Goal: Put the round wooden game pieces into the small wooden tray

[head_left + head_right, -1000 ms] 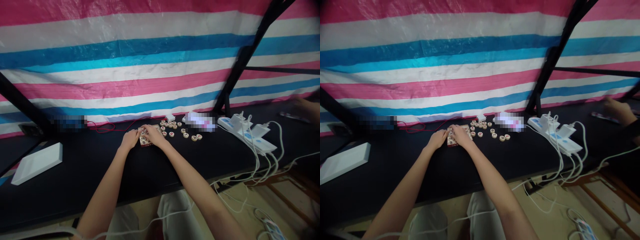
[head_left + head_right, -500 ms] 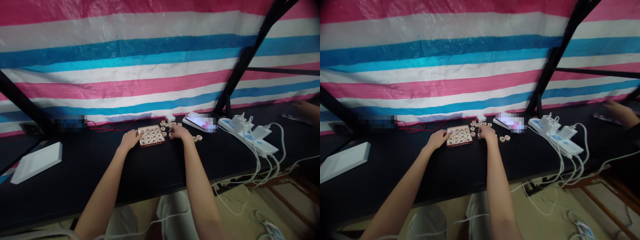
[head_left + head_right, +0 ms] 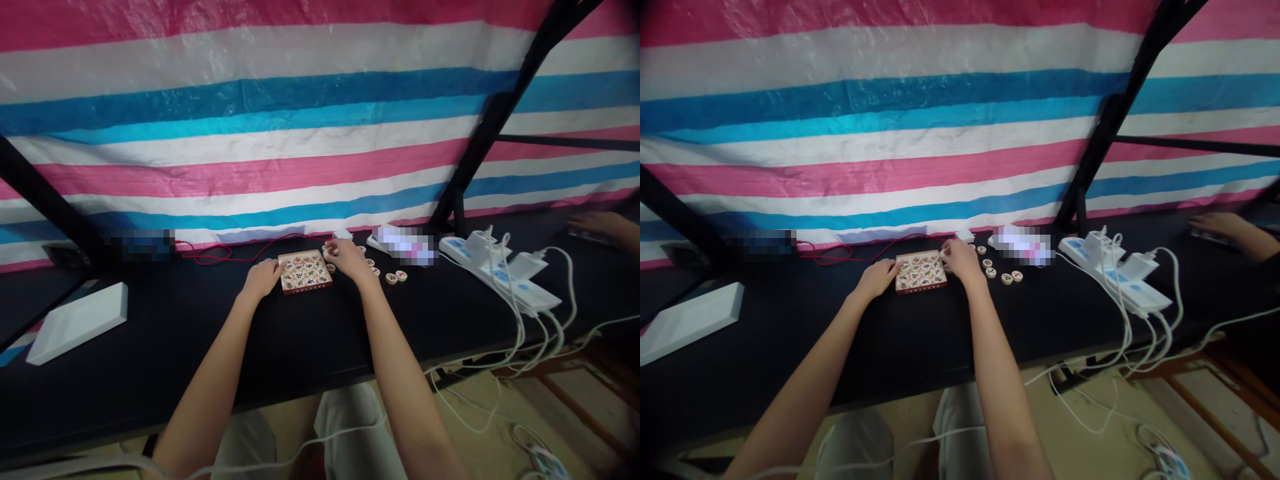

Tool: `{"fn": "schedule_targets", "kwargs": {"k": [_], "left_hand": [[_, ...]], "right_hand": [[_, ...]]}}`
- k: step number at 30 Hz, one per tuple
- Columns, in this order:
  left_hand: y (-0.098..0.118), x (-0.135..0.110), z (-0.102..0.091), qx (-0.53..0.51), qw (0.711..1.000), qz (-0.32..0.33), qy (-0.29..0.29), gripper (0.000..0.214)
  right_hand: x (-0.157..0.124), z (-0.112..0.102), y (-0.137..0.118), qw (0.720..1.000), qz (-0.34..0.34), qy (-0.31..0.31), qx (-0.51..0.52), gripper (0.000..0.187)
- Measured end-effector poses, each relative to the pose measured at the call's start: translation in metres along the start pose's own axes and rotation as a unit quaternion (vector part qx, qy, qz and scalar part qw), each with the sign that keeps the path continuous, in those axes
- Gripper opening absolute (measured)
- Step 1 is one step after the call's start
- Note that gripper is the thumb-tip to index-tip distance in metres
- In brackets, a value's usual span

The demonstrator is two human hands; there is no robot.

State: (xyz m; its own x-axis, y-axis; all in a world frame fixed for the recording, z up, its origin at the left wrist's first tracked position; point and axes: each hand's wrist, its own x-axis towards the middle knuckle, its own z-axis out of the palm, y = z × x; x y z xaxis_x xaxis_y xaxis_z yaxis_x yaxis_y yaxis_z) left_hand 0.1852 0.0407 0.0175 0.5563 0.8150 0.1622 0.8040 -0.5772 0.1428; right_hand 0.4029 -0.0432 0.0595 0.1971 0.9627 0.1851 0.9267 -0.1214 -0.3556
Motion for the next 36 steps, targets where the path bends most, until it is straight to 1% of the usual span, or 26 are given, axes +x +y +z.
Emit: {"fn": "schedule_targets", "kwargs": {"k": [3, 5, 7, 10, 13, 16, 17, 18, 19, 21, 23, 24, 26, 30, 33, 36], "left_hand": [[0.000, 0.001, 0.000, 0.002, 1.000, 0.000, -0.002, 0.056], [0.001, 0.001, 0.000, 0.003, 1.000, -0.003, -0.005, 0.056], [0.001, 0.001, 0.000, 0.003, 1.000, -0.003, -0.005, 0.055], [0.001, 0.000, 0.000, -0.001, 1.000, -0.003, -0.005, 0.055], [0.001, 0.001, 0.000, -0.002, 1.000, -0.002, -0.005, 0.056], [0.001, 0.001, 0.000, 0.001, 1.000, -0.003, -0.007, 0.055], [0.000, 0.000, 0.000, 0.002, 1.000, -0.002, -0.008, 0.055], [0.000, 0.000, 0.000, 0.004, 1.000, 0.000, -0.007, 0.054], [0.000, 0.000, 0.000, 0.009, 1.000, 0.004, -0.007, 0.054], [-0.002, -0.001, 0.000, 0.027, 1.000, 0.013, -0.007, 0.052], [-0.003, -0.001, 0.001, 0.049, 0.998, 0.026, -0.012, 0.049], [-0.003, 0.000, 0.001, 0.059, 0.998, 0.031, -0.015, 0.047], [-0.003, 0.000, 0.002, 0.071, 0.997, 0.029, -0.018, 0.044], [-0.001, 0.000, 0.000, 0.058, 0.998, 0.002, -0.016, 0.043], [0.001, 0.000, -0.002, 0.041, 0.999, -0.007, -0.015, 0.042], [0.002, -0.001, -0.003, 0.039, 0.999, -0.007, -0.014, 0.042]], "right_hand": [[-0.002, 0.014, -0.025, 0.992, -0.120, 0.044, -0.018, 0.023], [-0.003, 0.024, -0.039, 0.984, -0.162, 0.056, -0.057, 0.021], [-0.005, 0.032, -0.047, 0.979, -0.174, 0.052, -0.092, 0.017], [-0.005, 0.039, -0.050, 0.979, -0.173, 0.041, -0.102, 0.011], [-0.003, 0.040, -0.048, 0.981, -0.169, 0.036, -0.091, 0.011], [0.000, 0.036, -0.043, 0.982, -0.167, 0.029, -0.082, 0.014], [0.001, 0.032, -0.040, 0.984, -0.158, 0.032, -0.079, 0.015], [0.001, 0.027, -0.036, 0.987, -0.133, 0.040, -0.076, 0.016], [0.001, 0.021, -0.030, 0.991, -0.094, 0.051, -0.076, 0.017], [0.001, 0.010, -0.015, 0.994, 0.006, 0.071, -0.080, 0.018], [-0.002, 0.000, 0.002, 0.989, 0.093, 0.069, -0.092, 0.017], [-0.003, -0.003, 0.010, 0.986, 0.120, 0.060, -0.097, 0.015], [-0.005, -0.005, 0.022, 0.981, 0.159, 0.045, -0.104, 0.017], [-0.008, -0.006, 0.036, 0.969, 0.216, 0.035, -0.114, 0.027], [-0.009, -0.009, 0.046, 0.960, 0.259, 0.001, -0.107, 0.026], [-0.009, -0.010, 0.053, 0.958, 0.270, -0.024, -0.094, 0.025]]}}
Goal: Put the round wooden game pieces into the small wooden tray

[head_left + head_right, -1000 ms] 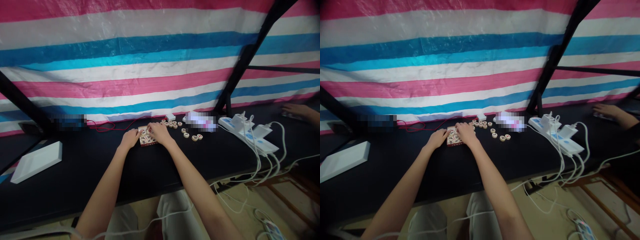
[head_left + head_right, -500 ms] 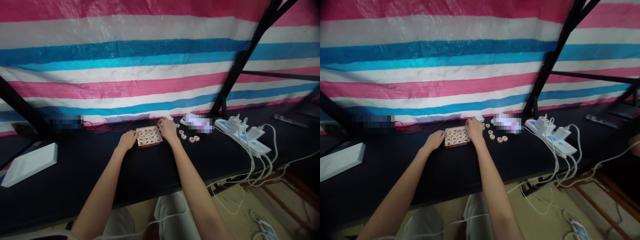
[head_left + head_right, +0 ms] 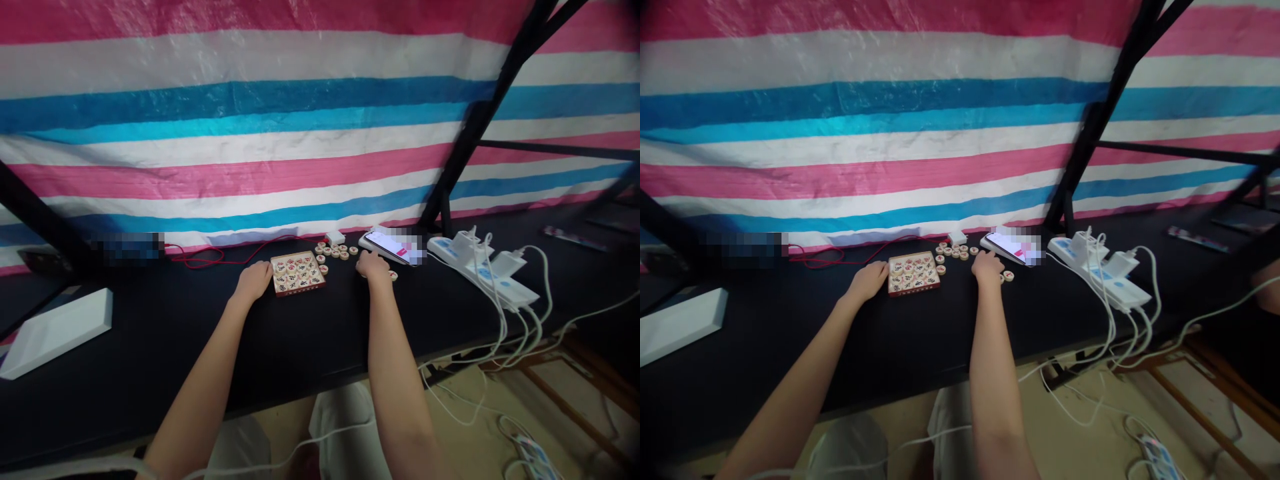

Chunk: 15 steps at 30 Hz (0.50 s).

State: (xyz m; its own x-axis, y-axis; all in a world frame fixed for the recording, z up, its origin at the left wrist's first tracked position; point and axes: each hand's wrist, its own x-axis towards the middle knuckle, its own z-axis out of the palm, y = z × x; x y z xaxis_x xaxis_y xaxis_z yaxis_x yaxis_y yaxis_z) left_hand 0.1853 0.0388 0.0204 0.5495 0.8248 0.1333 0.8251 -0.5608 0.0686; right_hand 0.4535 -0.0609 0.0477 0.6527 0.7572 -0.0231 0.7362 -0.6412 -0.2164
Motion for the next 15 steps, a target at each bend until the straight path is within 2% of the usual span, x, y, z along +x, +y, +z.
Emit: {"fn": "schedule_targets", "kwargs": {"k": [3, 6, 8, 10, 12, 15], "left_hand": [[0.000, 0.000, 0.001, -0.003, 1.000, 0.003, 0.005, 0.042], [-0.001, 0.001, 0.001, -0.003, 1.000, 0.002, 0.003, 0.042], [-0.001, 0.001, 0.001, -0.001, 1.000, 0.000, 0.001, 0.042], [0.000, 0.001, 0.002, 0.002, 1.000, 0.000, 0.001, 0.042], [0.000, 0.002, 0.002, 0.001, 1.000, -0.002, 0.003, 0.042], [0.000, 0.002, 0.003, 0.000, 1.000, -0.008, 0.004, 0.042]], "right_hand": [[-0.003, 0.000, -0.006, 0.999, -0.037, 0.015, 0.008, 0.022], [-0.010, -0.002, -0.023, 0.994, -0.093, 0.055, 0.016, 0.022], [-0.016, -0.003, -0.039, 0.981, -0.181, 0.064, 0.036, 0.024], [-0.022, -0.001, -0.053, 0.956, -0.284, 0.061, 0.046, 0.025], [-0.027, 0.004, -0.065, 0.935, -0.348, 0.059, 0.024, 0.023], [-0.031, 0.013, -0.074, 0.931, -0.358, 0.063, -0.013, 0.020]]}}
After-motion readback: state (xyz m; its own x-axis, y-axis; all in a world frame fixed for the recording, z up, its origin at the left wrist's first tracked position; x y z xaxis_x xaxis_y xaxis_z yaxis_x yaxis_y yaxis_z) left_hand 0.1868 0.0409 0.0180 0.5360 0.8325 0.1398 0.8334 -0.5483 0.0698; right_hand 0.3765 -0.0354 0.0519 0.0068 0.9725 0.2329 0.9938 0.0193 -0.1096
